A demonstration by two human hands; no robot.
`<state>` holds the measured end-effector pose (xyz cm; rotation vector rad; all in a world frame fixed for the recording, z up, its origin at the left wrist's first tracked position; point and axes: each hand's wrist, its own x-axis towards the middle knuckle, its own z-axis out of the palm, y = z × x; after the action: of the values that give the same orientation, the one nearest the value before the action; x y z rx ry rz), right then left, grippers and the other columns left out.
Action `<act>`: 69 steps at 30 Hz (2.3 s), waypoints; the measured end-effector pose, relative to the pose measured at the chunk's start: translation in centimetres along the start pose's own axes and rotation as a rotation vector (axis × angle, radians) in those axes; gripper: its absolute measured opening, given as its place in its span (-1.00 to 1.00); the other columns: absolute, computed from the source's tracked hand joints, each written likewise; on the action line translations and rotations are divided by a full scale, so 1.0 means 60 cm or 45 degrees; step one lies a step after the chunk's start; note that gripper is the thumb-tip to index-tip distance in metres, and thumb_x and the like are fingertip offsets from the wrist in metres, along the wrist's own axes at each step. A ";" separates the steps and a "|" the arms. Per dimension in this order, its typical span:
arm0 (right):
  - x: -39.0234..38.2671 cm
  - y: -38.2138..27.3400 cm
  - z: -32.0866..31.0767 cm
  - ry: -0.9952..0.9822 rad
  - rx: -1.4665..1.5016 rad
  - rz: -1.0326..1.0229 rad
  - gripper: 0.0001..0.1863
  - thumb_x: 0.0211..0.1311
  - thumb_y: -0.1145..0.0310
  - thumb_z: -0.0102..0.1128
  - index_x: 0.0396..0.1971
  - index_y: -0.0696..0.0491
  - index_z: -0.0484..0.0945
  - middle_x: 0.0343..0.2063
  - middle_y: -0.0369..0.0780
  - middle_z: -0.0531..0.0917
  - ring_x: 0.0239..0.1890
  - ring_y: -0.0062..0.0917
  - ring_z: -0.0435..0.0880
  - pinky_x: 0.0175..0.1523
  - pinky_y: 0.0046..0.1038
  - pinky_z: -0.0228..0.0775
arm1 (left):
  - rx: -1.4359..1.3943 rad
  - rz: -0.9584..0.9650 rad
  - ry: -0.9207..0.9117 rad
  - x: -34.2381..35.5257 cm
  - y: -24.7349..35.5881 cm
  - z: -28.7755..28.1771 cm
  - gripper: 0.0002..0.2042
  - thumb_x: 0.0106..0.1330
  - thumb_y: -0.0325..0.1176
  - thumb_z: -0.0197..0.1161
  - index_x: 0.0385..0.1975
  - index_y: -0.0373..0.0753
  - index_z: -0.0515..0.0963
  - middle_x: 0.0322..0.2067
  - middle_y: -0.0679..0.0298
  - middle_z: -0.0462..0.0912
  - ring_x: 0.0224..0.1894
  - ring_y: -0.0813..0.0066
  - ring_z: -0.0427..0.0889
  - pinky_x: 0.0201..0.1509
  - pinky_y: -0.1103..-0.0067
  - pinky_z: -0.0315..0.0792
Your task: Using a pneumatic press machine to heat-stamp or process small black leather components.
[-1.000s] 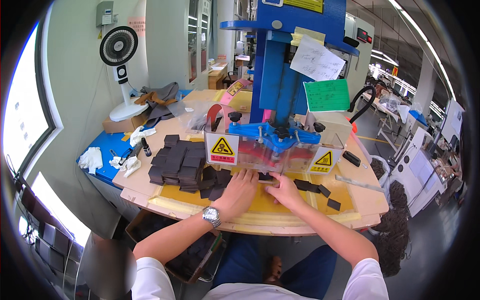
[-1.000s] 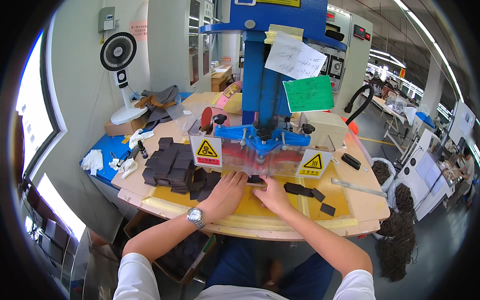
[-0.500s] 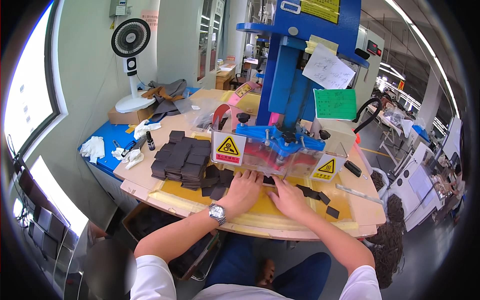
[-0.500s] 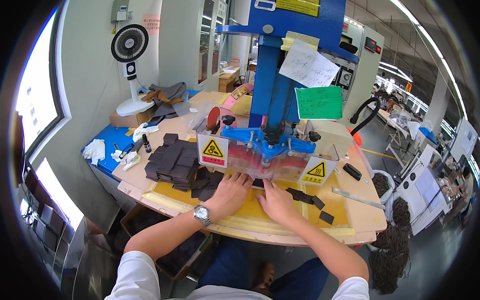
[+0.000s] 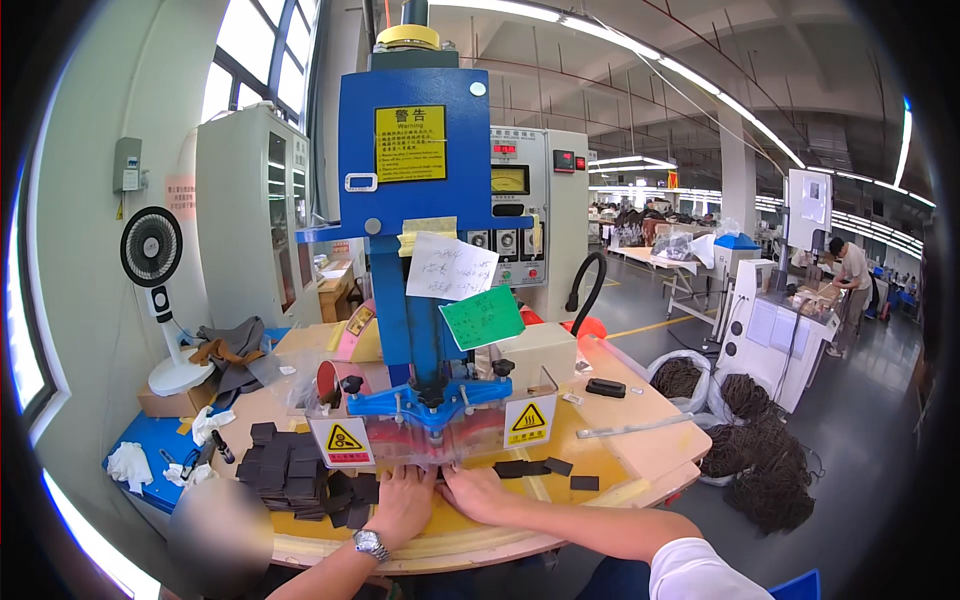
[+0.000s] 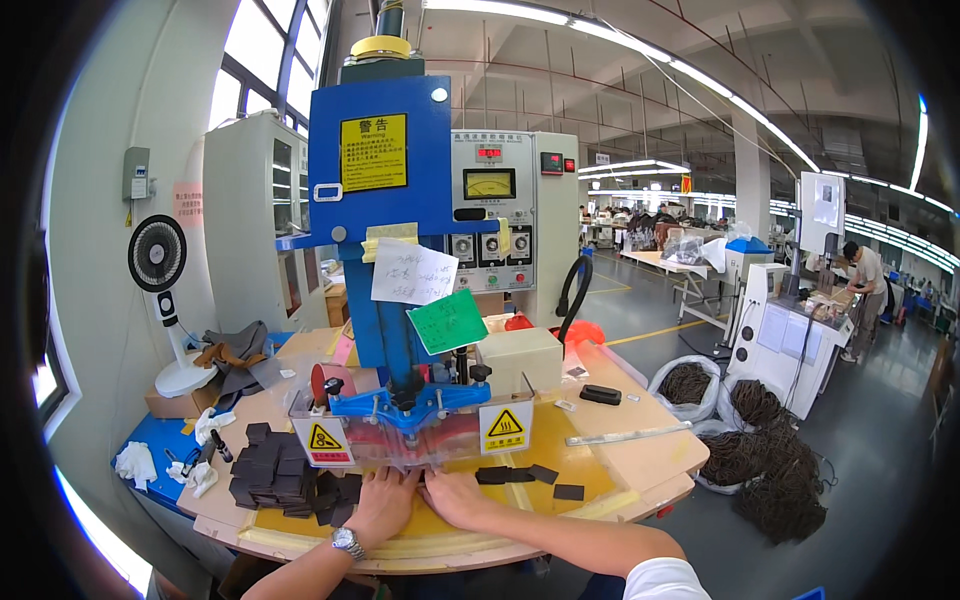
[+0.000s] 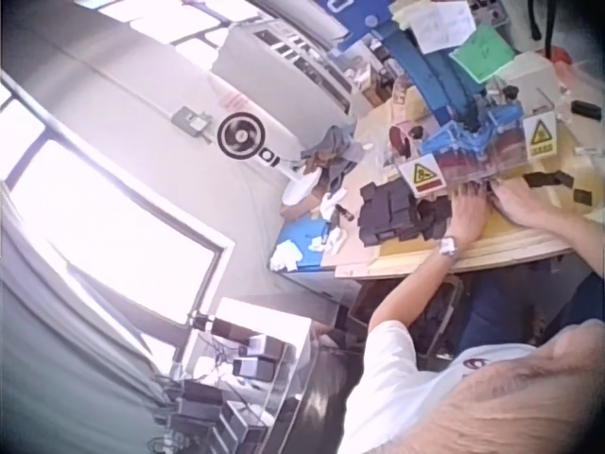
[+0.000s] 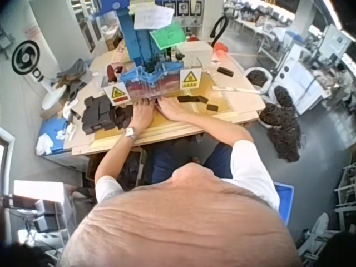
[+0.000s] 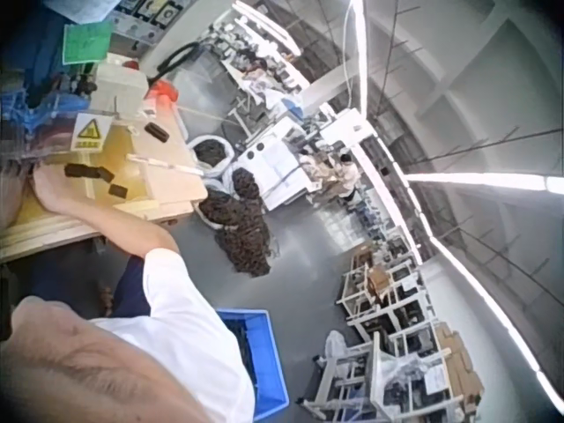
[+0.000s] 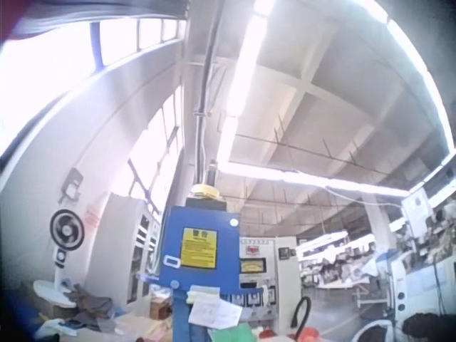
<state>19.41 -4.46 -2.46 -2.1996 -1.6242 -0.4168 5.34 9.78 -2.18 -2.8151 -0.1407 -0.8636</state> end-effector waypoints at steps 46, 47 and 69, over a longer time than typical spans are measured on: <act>-0.329 -0.092 -0.053 -0.081 0.526 -0.620 -0.60 0.35 0.41 0.40 0.16 0.17 0.72 -0.08 -0.10 0.71 -0.22 -0.21 0.78 -0.14 -0.25 0.69 | -0.752 -0.033 0.458 -0.133 0.120 -0.155 -0.61 0.10 -0.71 0.30 -0.02 -0.41 0.75 -0.13 -0.03 0.81 -0.11 -0.07 0.81 0.04 0.17 0.69; -0.358 -0.086 -0.009 -0.187 0.542 -0.510 -0.56 0.33 0.42 0.41 0.19 0.15 0.71 -0.01 -0.09 0.72 -0.12 -0.18 0.78 -0.02 -0.21 0.70 | -0.828 0.011 0.436 -0.165 0.153 -0.160 -0.59 0.07 -0.71 0.30 -0.02 -0.40 0.76 -0.20 0.04 0.82 -0.20 0.00 0.83 -0.05 0.24 0.72; -0.680 0.058 0.422 -1.425 0.563 0.391 -0.63 0.41 0.27 0.32 0.11 0.13 0.73 0.00 0.09 0.82 0.04 -0.02 0.85 0.12 -0.05 0.68 | -1.257 -0.125 -0.756 -0.363 0.327 0.131 -0.78 0.52 -0.38 0.31 0.03 -0.30 0.76 -0.16 -0.03 0.84 -0.11 -0.07 0.82 -0.01 0.16 0.69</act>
<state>11.30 -28.20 -43.58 -2.3312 -1.4939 1.3407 -5.48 -8.47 -23.89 -3.9402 0.1066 -0.0172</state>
